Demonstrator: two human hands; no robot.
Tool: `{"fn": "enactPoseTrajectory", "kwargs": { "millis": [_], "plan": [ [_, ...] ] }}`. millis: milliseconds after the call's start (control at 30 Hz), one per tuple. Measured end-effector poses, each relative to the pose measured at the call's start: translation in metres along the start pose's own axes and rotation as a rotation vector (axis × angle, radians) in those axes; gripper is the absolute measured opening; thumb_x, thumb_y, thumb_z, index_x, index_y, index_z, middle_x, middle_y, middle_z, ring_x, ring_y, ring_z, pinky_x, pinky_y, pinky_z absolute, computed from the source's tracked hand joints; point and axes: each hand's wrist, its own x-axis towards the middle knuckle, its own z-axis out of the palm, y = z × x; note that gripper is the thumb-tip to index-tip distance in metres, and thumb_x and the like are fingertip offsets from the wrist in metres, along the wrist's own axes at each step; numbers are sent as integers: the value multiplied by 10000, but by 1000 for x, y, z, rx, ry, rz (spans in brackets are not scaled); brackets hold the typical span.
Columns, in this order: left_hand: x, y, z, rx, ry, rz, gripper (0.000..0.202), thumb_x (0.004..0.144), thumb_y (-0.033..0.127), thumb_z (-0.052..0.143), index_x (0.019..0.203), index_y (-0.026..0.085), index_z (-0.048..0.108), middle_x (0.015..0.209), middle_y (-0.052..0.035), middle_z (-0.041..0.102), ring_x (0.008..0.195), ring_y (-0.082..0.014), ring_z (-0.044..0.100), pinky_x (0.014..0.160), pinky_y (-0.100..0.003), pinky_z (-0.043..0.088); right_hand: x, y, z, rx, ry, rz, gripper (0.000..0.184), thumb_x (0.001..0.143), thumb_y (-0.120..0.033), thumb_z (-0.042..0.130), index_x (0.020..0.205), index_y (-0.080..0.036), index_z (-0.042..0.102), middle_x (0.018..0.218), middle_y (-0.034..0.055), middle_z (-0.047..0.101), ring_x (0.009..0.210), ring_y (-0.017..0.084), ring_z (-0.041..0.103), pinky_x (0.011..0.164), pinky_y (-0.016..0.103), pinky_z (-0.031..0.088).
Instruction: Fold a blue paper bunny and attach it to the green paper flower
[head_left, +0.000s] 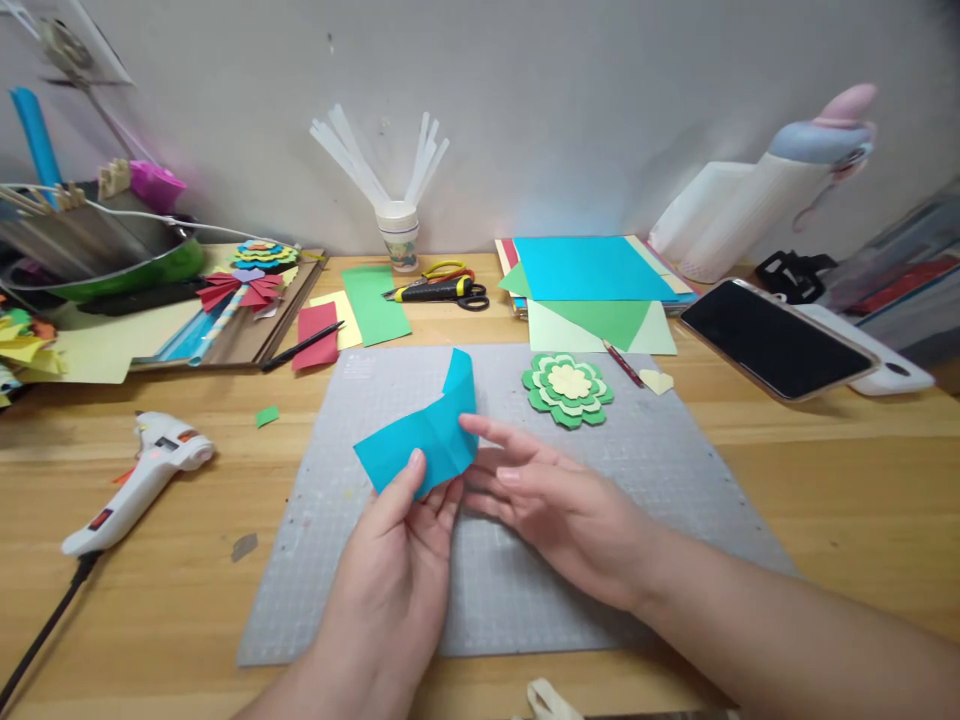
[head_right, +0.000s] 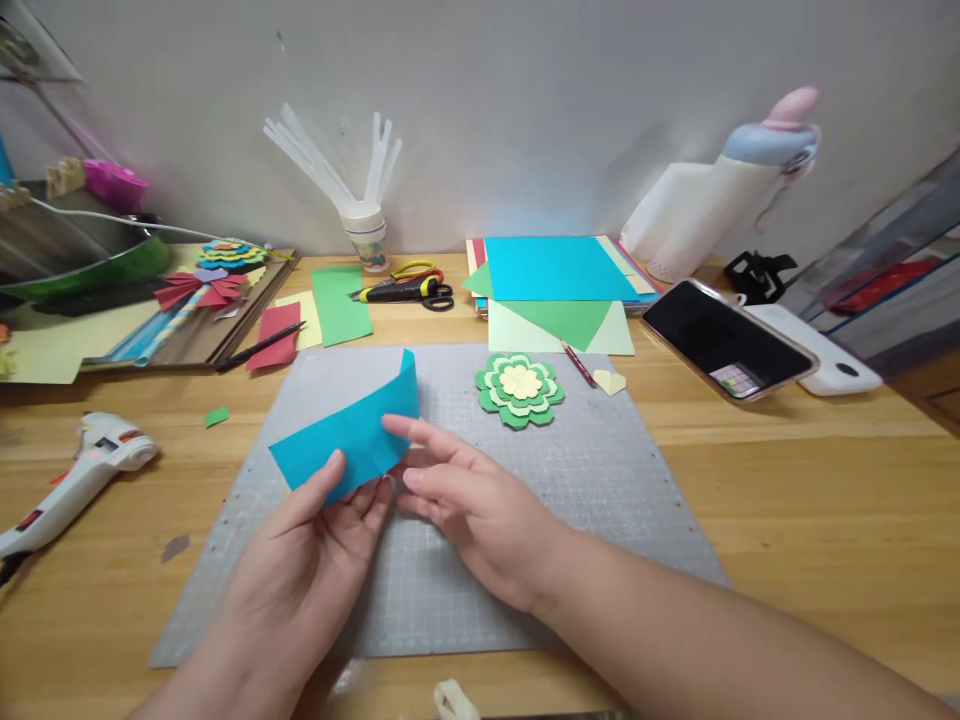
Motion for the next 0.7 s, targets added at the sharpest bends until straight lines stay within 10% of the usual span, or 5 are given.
{"fn": "enactPoseTrajectory", "kwargs": {
  "millis": [300, 500, 700],
  "plan": [
    [-6, 20, -48, 706, -491, 353, 631, 767, 76, 554, 1305, 367, 399, 1121, -34, 636, 892, -171, 645, 733, -291, 550, 13, -19, -26, -22, 177, 89, 366, 767, -253, 684, 1129, -201, 651, 926, 28, 711, 813, 154, 661, 795, 332, 508],
    [9, 42, -55, 1692, -740, 977, 525, 857, 49, 421, 1288, 343, 477, 1106, -31, 626, 962, -180, 609, 781, -323, 520, 15, -6, -30, -152, 99, 299, 460, 761, -201, 643, 1216, -173, 583, 947, 45, 687, 755, 149, 661, 786, 353, 517],
    [14, 39, -56, 1872, -754, 1275, 264, 876, 96, 424, 969, 207, 645, 790, -40, 589, 679, -185, 552, 560, -315, 465, 8, -7, -27, -740, 97, 206, 418, 864, -176, 493, 1280, -184, 522, 823, 22, 617, 652, 139, 586, 645, 308, 484]
  ]
}}
